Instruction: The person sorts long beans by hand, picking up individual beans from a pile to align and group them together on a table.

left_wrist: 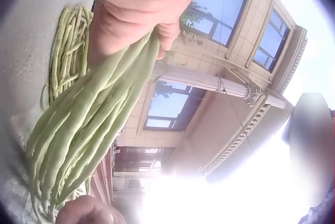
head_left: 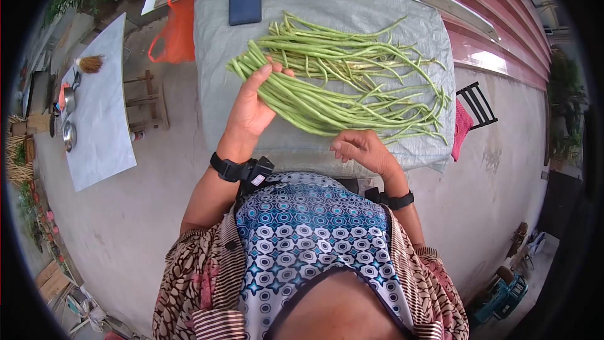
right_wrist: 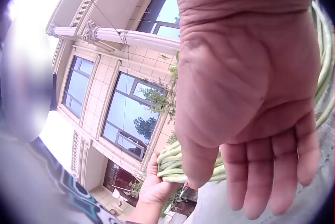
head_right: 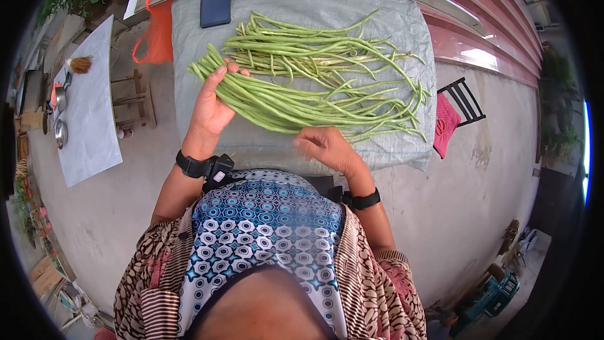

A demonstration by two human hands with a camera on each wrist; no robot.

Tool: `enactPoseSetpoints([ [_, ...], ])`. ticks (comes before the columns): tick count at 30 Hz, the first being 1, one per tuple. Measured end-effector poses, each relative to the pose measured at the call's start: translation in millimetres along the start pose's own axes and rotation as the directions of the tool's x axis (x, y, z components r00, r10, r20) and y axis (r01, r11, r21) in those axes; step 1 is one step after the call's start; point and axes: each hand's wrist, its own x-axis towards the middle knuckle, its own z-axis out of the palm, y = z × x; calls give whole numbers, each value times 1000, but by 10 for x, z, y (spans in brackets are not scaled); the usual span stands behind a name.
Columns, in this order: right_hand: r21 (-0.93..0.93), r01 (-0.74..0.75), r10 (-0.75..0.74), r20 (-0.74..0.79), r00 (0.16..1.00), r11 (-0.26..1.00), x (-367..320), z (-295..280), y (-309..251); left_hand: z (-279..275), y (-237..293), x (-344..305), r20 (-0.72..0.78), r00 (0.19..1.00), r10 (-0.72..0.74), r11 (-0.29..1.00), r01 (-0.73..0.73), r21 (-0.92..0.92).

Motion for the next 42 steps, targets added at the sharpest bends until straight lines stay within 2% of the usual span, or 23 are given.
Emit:
enactPoseSetpoints([
  [1,-4,-90,89,133,987,996,-23,-13,-9,61,2,58,21,1000,10,1000,-10,-27],
  [2,-81,-90,106,229,968,993,-4,5,-3,130,0,111,42,999,19,998,-17,-55],
  [3,87,-91,70,226,972,992,23,45,54,206,-4,148,78,997,12,997,-6,-71],
  [5,408,-77,-7,202,979,910,97,96,254,390,-9,187,154,988,1,994,16,-105],
  [6,468,-81,-59,277,959,880,172,8,272,517,-7,161,180,984,-7,996,22,-82],
  [7,648,38,-192,170,967,761,202,-1,295,561,-20,158,240,971,-20,994,45,-98],
  [9,881,269,-377,-114,919,389,255,68,313,621,-39,132,350,935,-50,988,99,-121],
  [10,930,250,-380,-136,915,269,291,35,291,603,-53,115,364,930,-58,985,112,-129],
  [13,880,450,-332,-473,816,-151,433,-5,198,539,-91,6,379,924,-53,985,112,-134],
  [16,794,553,-248,-606,756,-253,384,-273,212,303,-143,3,201,979,-37,985,69,-156],
  [19,780,618,-274,-619,736,-101,209,-511,73,32,-203,78,46,999,-28,979,36,-201],
  [22,695,718,-254,-702,665,-42,40,-807,-4,-155,-291,165,-80,997,-16,972,-4,-235],
  [25,729,681,-92,-675,732,68,-4,-1240,175,-346,-386,339,-257,966,-35,963,-37,-268],
  [28,691,672,58,-707,705,266,57,-1404,299,-409,-588,496,-387,921,-46,963,-62,-262],
  [31,678,689,231,-735,637,257,48,-1467,366,-424,-630,532,-427,903,-45,966,-70,-250],
  [34,587,745,121,-804,582,315,-21,-1564,401,-419,-623,507,-423,905,-44,961,-77,-265],
  [38,511,655,208,-849,486,557,-128,-1637,278,-440,-606,554,-445,895,-42,955,-94,-280],
  [41,368,606,116,-903,413,705,-257,-1775,375,-349,-511,558,-442,894,-70,937,-93,-336],
  [42,183,443,27,-941,336,877,-324,-1789,360,-290,-459,546,-444,892,-82,932,-90,-352],
])
